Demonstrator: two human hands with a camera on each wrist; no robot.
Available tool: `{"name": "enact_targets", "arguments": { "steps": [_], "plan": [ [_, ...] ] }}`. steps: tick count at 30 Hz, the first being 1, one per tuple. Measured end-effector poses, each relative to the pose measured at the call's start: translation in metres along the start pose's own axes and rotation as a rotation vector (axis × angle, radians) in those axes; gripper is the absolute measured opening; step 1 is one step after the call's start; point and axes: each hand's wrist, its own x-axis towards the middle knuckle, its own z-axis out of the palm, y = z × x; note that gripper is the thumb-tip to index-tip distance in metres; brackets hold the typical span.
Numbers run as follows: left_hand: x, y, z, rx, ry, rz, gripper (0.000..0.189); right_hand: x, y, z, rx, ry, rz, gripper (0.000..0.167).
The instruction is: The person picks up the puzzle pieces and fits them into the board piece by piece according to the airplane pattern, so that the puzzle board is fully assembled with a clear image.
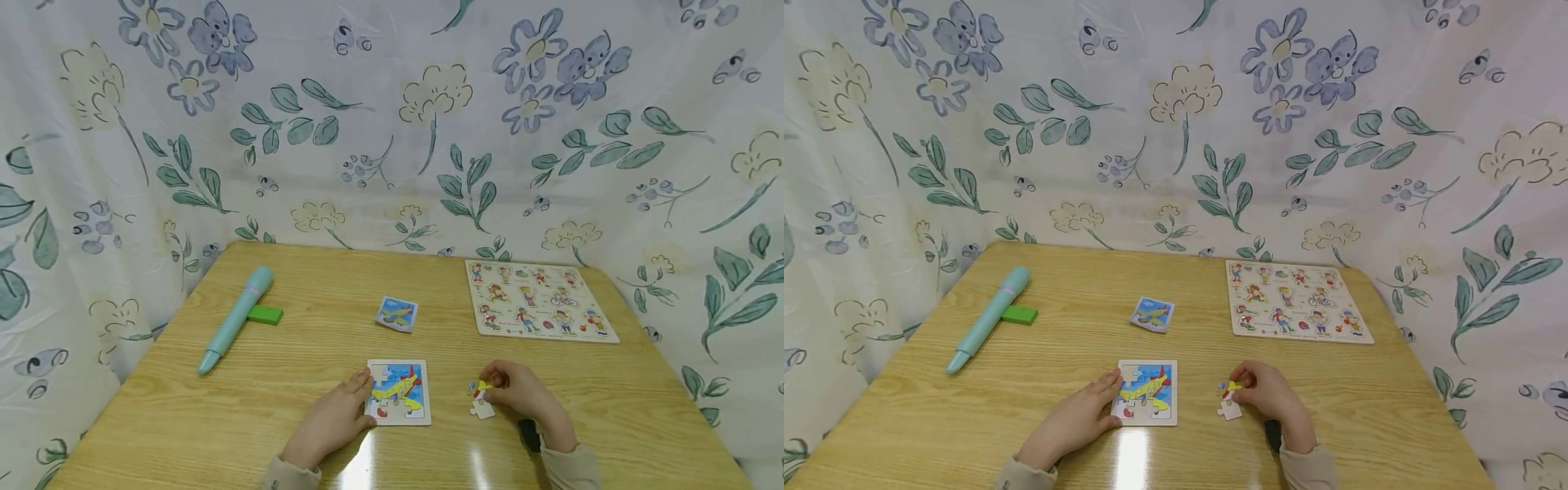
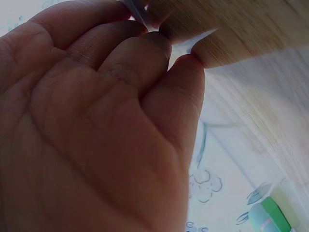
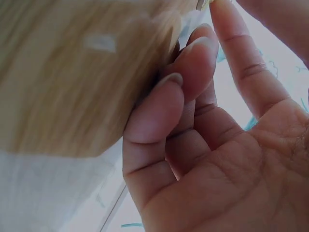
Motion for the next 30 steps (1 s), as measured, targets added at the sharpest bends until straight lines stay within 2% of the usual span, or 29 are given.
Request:
{"name": "enact_targets", "arguments": {
  "steps": [8,12,15,21,27,30],
  "plan": [
    [0.001,0.000,-0.001,0.001,-0.009,-0.008,0.069,0.002,-0.004,0.002,-0.019,0.053,0.059,0.019],
    [0.000,0.000,0.000,0.003,-0.012,-0.008,0.069,0.005,-0.007,0.002,-0.004,0.055,0.055,0.015],
    [0.000,0.000,0.000,0.006,-0.008,0.002,0.069,0.010,-0.010,0.002,0.012,0.033,0.026,0.016],
    [0.001,0.000,-0.001,0.009,0.002,0.012,0.069,0.023,-0.015,0.005,0.124,-0.030,-0.049,0.020],
    [0.001,0.000,-0.001,0.015,0.007,0.012,0.070,0.032,-0.023,0.015,0.145,-0.077,-0.061,0.018],
    [0.001,0.000,0.001,0.018,0.001,0.014,0.070,0.035,-0.033,0.023,0.170,-0.129,-0.088,0.017]
  ]
}}
